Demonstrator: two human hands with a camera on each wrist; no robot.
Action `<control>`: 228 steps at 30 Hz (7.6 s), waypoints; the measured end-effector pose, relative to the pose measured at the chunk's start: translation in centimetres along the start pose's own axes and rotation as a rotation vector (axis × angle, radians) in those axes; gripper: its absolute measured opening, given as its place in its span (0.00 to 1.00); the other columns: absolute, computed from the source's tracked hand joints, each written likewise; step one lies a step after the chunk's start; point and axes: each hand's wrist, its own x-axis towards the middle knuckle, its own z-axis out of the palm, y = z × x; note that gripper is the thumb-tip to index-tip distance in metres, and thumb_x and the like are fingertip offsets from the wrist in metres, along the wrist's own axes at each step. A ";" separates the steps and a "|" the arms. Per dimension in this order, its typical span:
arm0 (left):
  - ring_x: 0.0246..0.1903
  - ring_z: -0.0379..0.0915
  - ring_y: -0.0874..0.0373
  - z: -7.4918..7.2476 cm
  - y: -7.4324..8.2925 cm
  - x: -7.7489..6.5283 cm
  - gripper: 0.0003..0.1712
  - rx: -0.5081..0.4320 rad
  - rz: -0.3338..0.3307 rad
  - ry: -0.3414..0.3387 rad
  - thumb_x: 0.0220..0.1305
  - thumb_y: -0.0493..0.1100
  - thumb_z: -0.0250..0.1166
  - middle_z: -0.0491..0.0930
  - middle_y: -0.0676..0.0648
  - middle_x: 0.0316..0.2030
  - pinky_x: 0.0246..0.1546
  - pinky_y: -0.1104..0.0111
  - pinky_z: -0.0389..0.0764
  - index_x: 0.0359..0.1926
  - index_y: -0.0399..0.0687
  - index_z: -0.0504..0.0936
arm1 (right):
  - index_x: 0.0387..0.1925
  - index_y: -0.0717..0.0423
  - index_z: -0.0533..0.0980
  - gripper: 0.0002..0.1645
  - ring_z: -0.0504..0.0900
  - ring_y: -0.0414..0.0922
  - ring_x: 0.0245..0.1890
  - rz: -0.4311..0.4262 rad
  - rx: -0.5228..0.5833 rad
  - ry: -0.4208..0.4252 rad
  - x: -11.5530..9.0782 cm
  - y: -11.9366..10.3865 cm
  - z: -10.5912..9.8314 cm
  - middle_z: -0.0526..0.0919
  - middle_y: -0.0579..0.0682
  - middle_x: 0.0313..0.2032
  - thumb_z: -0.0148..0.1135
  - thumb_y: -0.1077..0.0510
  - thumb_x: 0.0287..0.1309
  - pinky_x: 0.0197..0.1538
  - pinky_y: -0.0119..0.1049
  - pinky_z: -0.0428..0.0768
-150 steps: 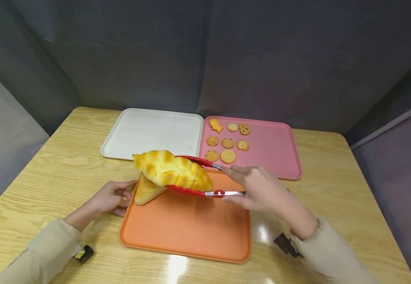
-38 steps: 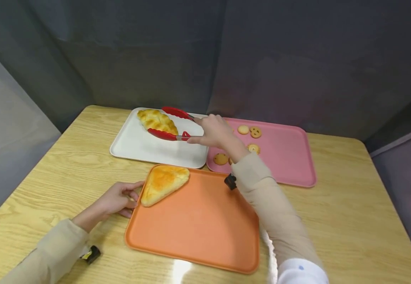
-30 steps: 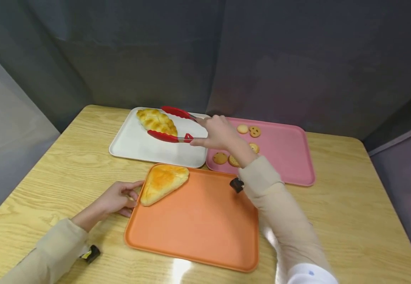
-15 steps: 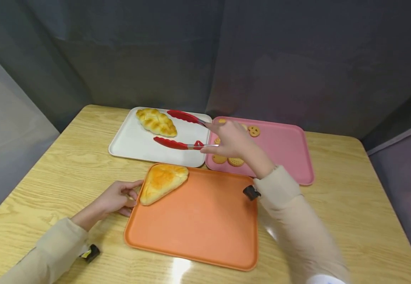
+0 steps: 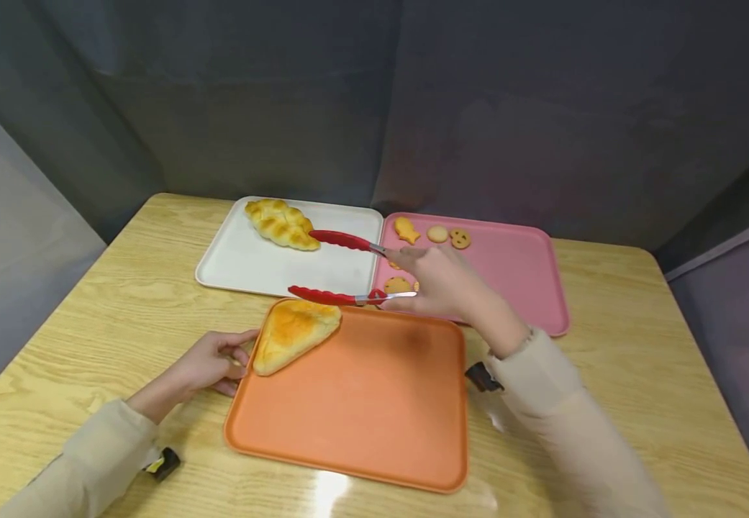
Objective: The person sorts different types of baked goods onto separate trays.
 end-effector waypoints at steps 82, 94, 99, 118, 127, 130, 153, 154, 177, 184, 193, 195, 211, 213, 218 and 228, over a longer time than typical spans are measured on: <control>0.14 0.70 0.57 0.0 -0.2 0.3 0.39 -0.004 -0.013 -0.003 0.50 0.21 0.56 0.71 0.40 0.29 0.18 0.60 0.81 0.66 0.40 0.61 | 0.46 0.63 0.79 0.34 0.61 0.34 0.16 -0.156 0.095 -0.162 -1.5 -0.4 6.6 0.80 0.46 0.24 0.68 0.41 0.43 0.17 0.26 0.57; 0.15 0.69 0.57 -0.1 -0.1 0.2 0.39 0.007 -0.005 -0.015 0.51 0.22 0.57 0.70 0.45 0.26 0.18 0.60 0.81 0.66 0.40 0.60 | 0.43 0.65 0.80 0.31 0.68 0.37 0.17 -0.120 0.122 -0.099 -2.2 0.1 5.6 0.83 0.50 0.31 0.70 0.45 0.41 0.17 0.27 0.66; 0.14 0.69 0.57 -0.1 -0.1 0.1 0.39 0.011 0.000 -0.022 0.52 0.22 0.57 0.69 0.46 0.26 0.18 0.60 0.81 0.66 0.41 0.60 | 0.46 0.67 0.78 0.34 0.82 0.47 0.34 -0.106 0.128 -0.071 -2.3 0.5 5.0 0.82 0.57 0.40 0.72 0.47 0.40 0.34 0.39 0.82; 0.13 0.69 0.58 0.0 -0.4 0.3 0.40 0.001 0.007 -0.004 0.47 0.21 0.56 0.70 0.44 0.26 0.16 0.62 0.81 0.65 0.38 0.61 | 0.46 0.65 0.78 0.35 0.54 0.36 0.10 0.061 0.018 -0.031 -1.1 1.6 4.1 0.63 0.42 0.12 0.72 0.45 0.40 0.14 0.28 0.54; 0.12 0.69 0.58 -0.1 -0.4 0.3 0.39 0.004 0.014 -0.012 0.48 0.21 0.56 0.70 0.43 0.26 0.16 0.62 0.81 0.65 0.38 0.62 | 0.51 0.62 0.76 0.34 0.65 0.40 0.14 0.135 0.031 -0.100 -0.1 3.1 4.1 0.81 0.52 0.28 0.69 0.47 0.43 0.18 0.32 0.68; 0.13 0.69 0.58 -0.1 -0.4 0.3 0.40 -0.001 0.015 -0.017 0.48 0.21 0.56 0.70 0.43 0.26 0.16 0.61 0.81 0.65 0.38 0.61 | 0.52 0.62 0.76 0.34 0.68 0.40 0.16 0.153 0.046 -0.124 0.1 3.8 3.8 0.83 0.55 0.35 0.69 0.48 0.43 0.22 0.35 0.71; 0.14 0.70 0.57 -0.2 0.0 0.2 0.40 -0.009 0.003 -0.025 0.48 0.20 0.55 0.70 0.43 0.27 0.17 0.62 0.81 0.66 0.37 0.60 | 0.50 0.57 0.78 0.36 0.60 0.46 0.22 0.164 -0.008 -0.202 2.2 6.4 3.9 0.63 0.45 0.13 0.71 0.42 0.39 0.26 0.37 0.56; 0.14 0.70 0.57 -0.3 0.0 0.2 0.40 -0.009 0.004 -0.026 0.48 0.20 0.55 0.70 0.43 0.27 0.17 0.62 0.81 0.65 0.37 0.60 | 0.50 0.56 0.78 0.36 0.60 0.46 0.23 0.168 -0.004 -0.202 2.3 6.4 4.0 0.63 0.45 0.13 0.71 0.42 0.39 0.26 0.37 0.57; 0.14 0.70 0.57 0.0 0.1 0.1 0.41 -0.005 0.002 -0.017 0.47 0.20 0.55 0.70 0.43 0.27 0.18 0.61 0.81 0.65 0.37 0.60 | 0.50 0.59 0.77 0.40 0.62 0.44 0.18 0.169 0.003 -0.161 1.6 6.2 3.4 0.63 0.44 0.13 0.72 0.40 0.36 0.23 0.35 0.61; 0.12 0.68 0.58 0.0 0.3 -0.1 0.41 -0.011 -0.002 -0.017 0.47 0.19 0.55 0.70 0.42 0.27 0.16 0.62 0.81 0.65 0.38 0.61 | 0.52 0.60 0.76 0.39 0.62 0.40 0.15 0.135 0.024 -0.123 -0.3 5.7 2.3 0.69 0.43 0.15 0.73 0.45 0.37 0.22 0.32 0.64; 0.12 0.68 0.58 0.2 0.4 -0.2 0.41 0.006 0.004 -0.012 0.46 0.20 0.55 0.70 0.43 0.26 0.16 0.63 0.81 0.65 0.38 0.61 | 0.56 0.59 0.73 0.43 0.71 0.39 0.19 0.152 0.032 -0.042 -3.9 4.0 0.8 0.82 0.56 0.37 0.72 0.42 0.38 0.23 0.32 0.73; 0.12 0.68 0.58 0.2 0.4 -0.2 0.40 0.009 0.008 -0.013 0.47 0.20 0.55 0.70 0.43 0.26 0.16 0.62 0.81 0.65 0.37 0.60 | 0.54 0.62 0.74 0.44 0.73 0.39 0.21 0.134 0.025 -0.011 -4.8 3.7 0.5 0.82 0.59 0.40 0.73 0.42 0.36 0.22 0.31 0.74; 0.14 0.67 0.58 0.1 0.3 -0.3 0.40 0.013 0.017 -0.034 0.49 0.21 0.55 0.70 0.44 0.27 0.17 0.62 0.81 0.66 0.37 0.59 | 0.49 0.66 0.76 0.46 0.71 0.37 0.21 0.098 -0.010 0.194 -12.7 2.5 -1.2 0.81 0.54 0.33 0.78 0.45 0.25 0.18 0.26 0.68; 0.15 0.67 0.58 0.1 0.3 -0.3 0.40 0.017 0.021 -0.037 0.49 0.21 0.55 0.70 0.43 0.27 0.17 0.62 0.81 0.66 0.37 0.58 | 0.50 0.64 0.75 0.46 0.70 0.37 0.20 0.119 -0.024 0.201 -13.7 2.4 -1.3 0.81 0.53 0.32 0.77 0.43 0.26 0.17 0.25 0.68; 0.17 0.67 0.58 0.0 0.4 -0.5 0.39 0.018 0.027 -0.051 0.51 0.21 0.55 0.70 0.41 0.29 0.18 0.61 0.81 0.66 0.36 0.57 | 0.50 0.63 0.76 0.46 0.71 0.36 0.19 0.114 -0.032 0.252 -16.0 2.3 -1.1 0.80 0.50 0.29 0.74 0.38 0.30 0.17 0.22 0.68; 0.18 0.67 0.58 0.1 0.3 -0.5 0.39 0.011 0.024 -0.057 0.51 0.22 0.56 0.70 0.42 0.29 0.17 0.61 0.81 0.66 0.36 0.58 | 0.51 0.58 0.76 0.48 0.69 0.33 0.19 0.160 -0.013 0.290 -20.1 2.0 -1.2 0.79 0.44 0.25 0.76 0.39 0.24 0.18 0.20 0.64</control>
